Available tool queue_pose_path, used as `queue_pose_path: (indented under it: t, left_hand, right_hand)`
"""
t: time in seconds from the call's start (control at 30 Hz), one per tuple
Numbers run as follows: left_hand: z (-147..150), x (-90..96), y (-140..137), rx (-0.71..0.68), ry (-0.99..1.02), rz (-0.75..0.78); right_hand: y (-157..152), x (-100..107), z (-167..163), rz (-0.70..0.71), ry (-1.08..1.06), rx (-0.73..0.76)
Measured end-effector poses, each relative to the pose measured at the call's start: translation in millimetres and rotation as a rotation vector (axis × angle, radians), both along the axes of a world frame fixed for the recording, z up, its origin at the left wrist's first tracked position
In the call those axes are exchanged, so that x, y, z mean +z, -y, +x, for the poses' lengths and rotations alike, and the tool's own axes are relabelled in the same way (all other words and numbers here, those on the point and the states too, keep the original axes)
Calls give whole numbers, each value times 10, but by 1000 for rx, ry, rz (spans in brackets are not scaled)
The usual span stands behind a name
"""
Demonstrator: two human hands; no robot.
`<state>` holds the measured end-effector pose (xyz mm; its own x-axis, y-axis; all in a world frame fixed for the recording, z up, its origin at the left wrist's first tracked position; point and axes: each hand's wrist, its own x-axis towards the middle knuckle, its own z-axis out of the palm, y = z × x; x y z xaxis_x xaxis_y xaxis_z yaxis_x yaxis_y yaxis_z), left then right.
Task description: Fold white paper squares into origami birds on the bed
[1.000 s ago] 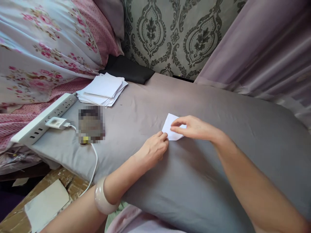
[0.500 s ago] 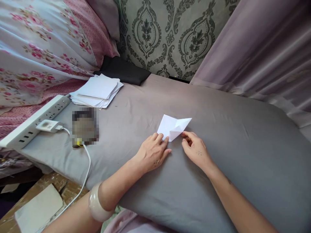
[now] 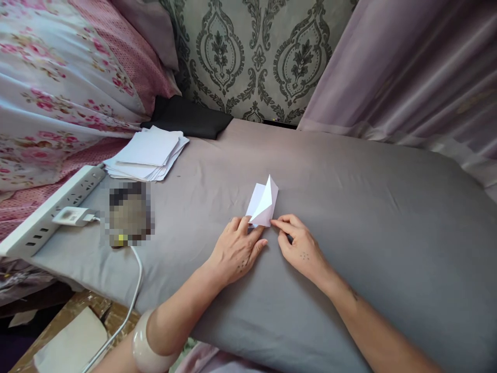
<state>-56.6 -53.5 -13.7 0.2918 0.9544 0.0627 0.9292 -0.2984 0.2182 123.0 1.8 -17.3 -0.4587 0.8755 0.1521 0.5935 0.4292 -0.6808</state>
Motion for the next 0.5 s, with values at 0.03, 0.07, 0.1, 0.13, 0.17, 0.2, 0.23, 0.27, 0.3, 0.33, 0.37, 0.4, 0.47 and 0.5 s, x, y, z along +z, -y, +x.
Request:
queue_pose_path:
  t: [0.03, 0.07, 0.1, 0.13, 0.17, 0.2, 0.23, 0.27, 0.3, 0.33, 0.37, 0.4, 0.47, 0.5]
  left_hand:
    - [0, 0, 3, 6, 0, -2]
    - [-1, 1, 5, 12, -1, -6]
    - [-1, 4, 6, 17, -2, -10]
    - [-2, 7, 7, 18, -4, -13]
    - [-3, 10, 8, 17, -5, -12]
    - [-5, 11, 9, 15, -8, -8]
    - [-8, 11, 9, 13, -11, -2]
    - [-11, 9, 10, 11, -14, 7]
    - [-14, 6, 10, 10, -17, 16]
    - [-16, 0, 12, 8, -20, 23]
    - [-19, -5, 13, 6, -21, 28]
    - [-22, -10, 15, 5, -19, 32]
    - [-33, -14, 20, 3, 10, 36]
    - [-42, -12, 23, 2, 42, 31]
  right_hand:
    - [6, -7, 4, 11, 4, 10]
    - [12, -14, 9, 21, 8, 20]
    - [16, -22, 13, 27, 11, 29]
    - [21, -29, 18, 28, 13, 33]
    - [25, -34, 22, 25, 16, 35]
    - [28, -38, 25, 20, 17, 33]
    - [32, -40, 27, 13, 18, 32]
    - [35, -41, 28, 7, 18, 29]
    - [38, -41, 28, 4, 18, 28]
    - [41, -40, 28, 3, 18, 28]
    - [44, -39, 28, 5, 18, 31]
    - [47, -38, 29, 10, 20, 35]
    - [55, -34, 33, 26, 31, 45]
    - [60, -31, 35, 39, 41, 53]
